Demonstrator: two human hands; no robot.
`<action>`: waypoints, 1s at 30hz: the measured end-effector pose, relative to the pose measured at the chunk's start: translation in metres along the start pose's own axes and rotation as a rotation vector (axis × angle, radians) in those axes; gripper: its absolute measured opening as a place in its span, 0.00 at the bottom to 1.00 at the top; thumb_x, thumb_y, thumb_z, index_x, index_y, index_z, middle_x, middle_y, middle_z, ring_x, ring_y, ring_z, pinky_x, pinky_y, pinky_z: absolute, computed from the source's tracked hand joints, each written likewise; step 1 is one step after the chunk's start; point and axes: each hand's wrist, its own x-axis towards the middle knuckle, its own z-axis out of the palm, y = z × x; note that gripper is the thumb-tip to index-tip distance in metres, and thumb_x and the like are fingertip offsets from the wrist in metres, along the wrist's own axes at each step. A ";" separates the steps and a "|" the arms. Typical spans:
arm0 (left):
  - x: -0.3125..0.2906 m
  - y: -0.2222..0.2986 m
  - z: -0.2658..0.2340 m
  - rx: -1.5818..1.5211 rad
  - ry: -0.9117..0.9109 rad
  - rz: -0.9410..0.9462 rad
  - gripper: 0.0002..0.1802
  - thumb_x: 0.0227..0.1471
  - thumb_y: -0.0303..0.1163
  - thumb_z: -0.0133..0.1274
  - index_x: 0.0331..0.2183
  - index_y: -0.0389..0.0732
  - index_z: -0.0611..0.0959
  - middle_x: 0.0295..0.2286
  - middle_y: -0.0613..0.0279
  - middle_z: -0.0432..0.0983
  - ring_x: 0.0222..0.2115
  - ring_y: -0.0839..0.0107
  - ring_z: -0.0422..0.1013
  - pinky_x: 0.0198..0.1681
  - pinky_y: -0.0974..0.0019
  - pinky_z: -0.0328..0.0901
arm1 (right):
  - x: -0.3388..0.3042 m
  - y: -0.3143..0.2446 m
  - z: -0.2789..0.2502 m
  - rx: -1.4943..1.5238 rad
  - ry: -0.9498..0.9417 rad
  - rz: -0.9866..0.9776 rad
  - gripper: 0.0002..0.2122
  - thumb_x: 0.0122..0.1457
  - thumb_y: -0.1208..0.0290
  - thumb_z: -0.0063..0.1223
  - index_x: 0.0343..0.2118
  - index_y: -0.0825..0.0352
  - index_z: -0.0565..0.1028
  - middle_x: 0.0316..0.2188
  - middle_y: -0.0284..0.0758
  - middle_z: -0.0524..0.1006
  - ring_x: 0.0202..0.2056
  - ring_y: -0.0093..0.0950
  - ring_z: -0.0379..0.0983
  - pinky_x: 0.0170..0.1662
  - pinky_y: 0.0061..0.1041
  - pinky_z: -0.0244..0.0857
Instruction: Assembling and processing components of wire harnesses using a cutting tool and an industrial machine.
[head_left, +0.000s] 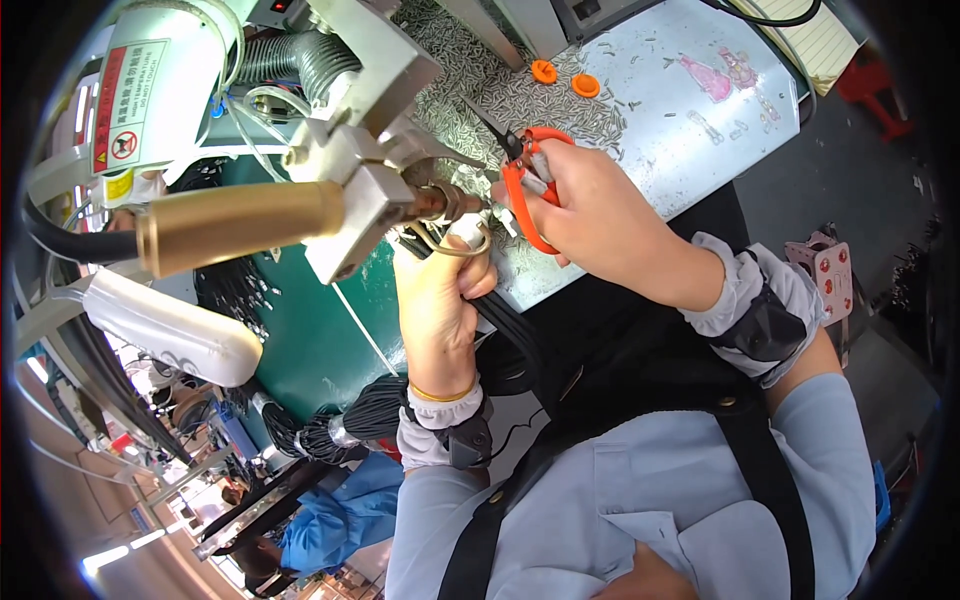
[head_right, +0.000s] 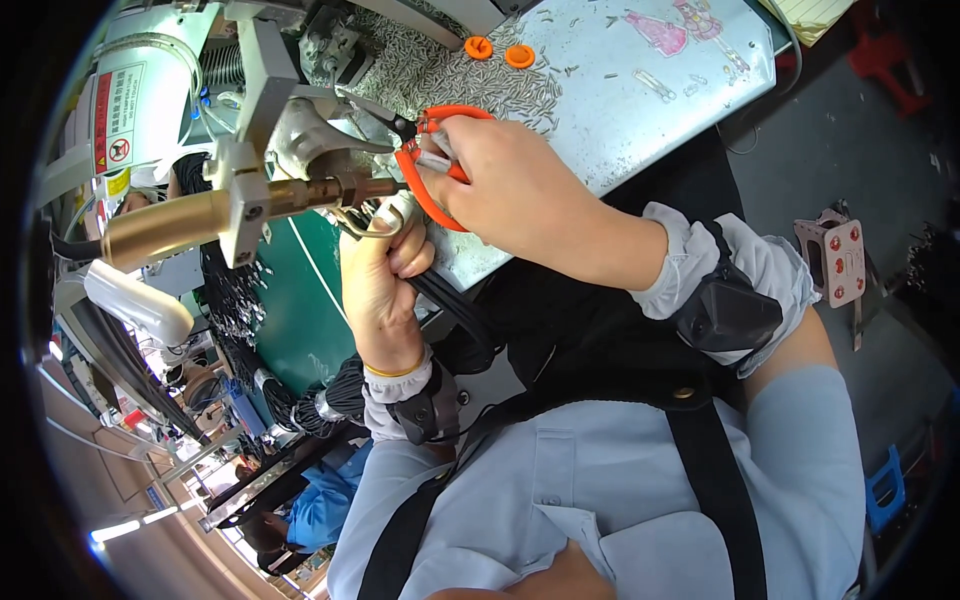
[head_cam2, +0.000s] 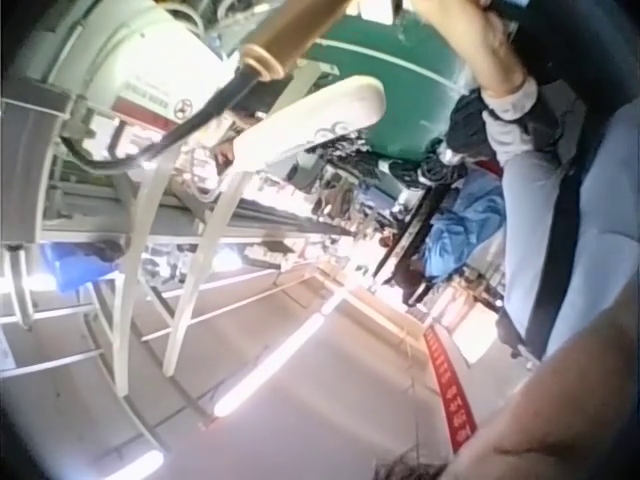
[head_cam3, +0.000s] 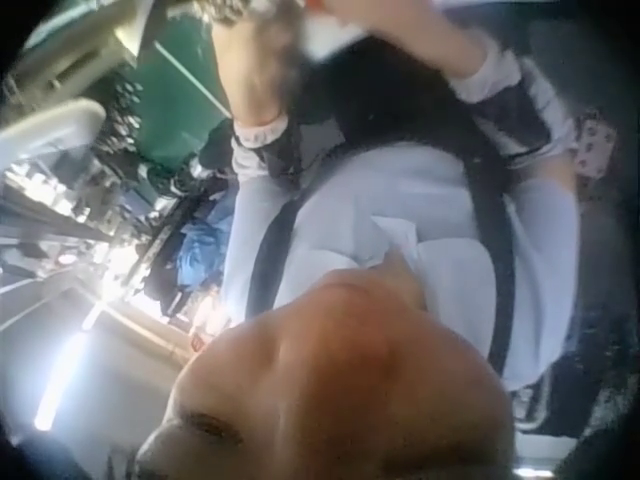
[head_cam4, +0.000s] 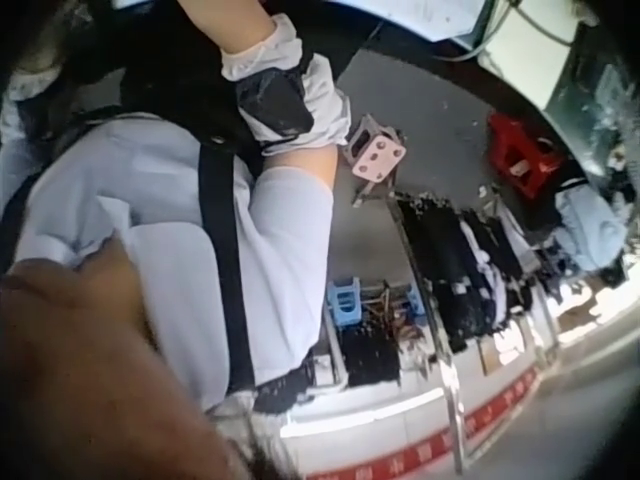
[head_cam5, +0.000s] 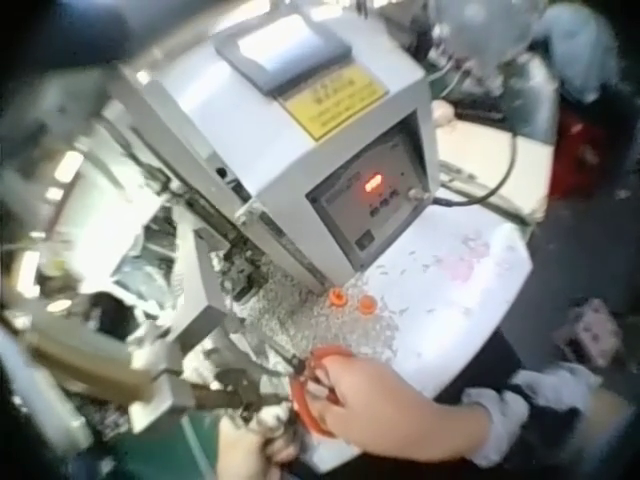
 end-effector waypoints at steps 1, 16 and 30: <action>0.000 0.000 0.000 -0.005 0.003 0.004 0.11 0.46 0.25 0.49 0.34 0.31 0.70 0.16 0.66 0.62 0.09 0.85 0.48 0.11 0.78 0.44 | 0.000 -0.001 0.000 0.002 0.006 -0.002 0.08 0.54 0.71 0.45 0.28 0.72 0.67 0.13 0.30 0.67 0.12 0.16 0.62 0.14 0.17 0.58; -0.058 -0.020 0.020 0.305 0.037 0.135 0.11 0.47 0.23 0.48 0.35 0.29 0.74 0.23 0.58 0.72 0.24 0.70 0.70 0.29 0.69 0.67 | -0.047 -0.024 -0.001 -0.069 -0.051 -0.167 0.07 0.52 0.73 0.50 0.27 0.71 0.66 0.16 0.31 0.68 0.18 0.16 0.67 0.19 0.15 0.59; -0.067 -0.019 0.010 -0.220 -0.134 -0.192 0.12 0.44 0.19 0.45 0.36 0.30 0.69 0.26 0.53 0.70 0.26 0.68 0.69 0.29 0.65 0.67 | -0.049 -0.010 -0.004 0.251 -0.119 0.051 0.06 0.52 0.73 0.49 0.31 0.70 0.70 0.17 0.29 0.70 0.17 0.16 0.67 0.17 0.15 0.57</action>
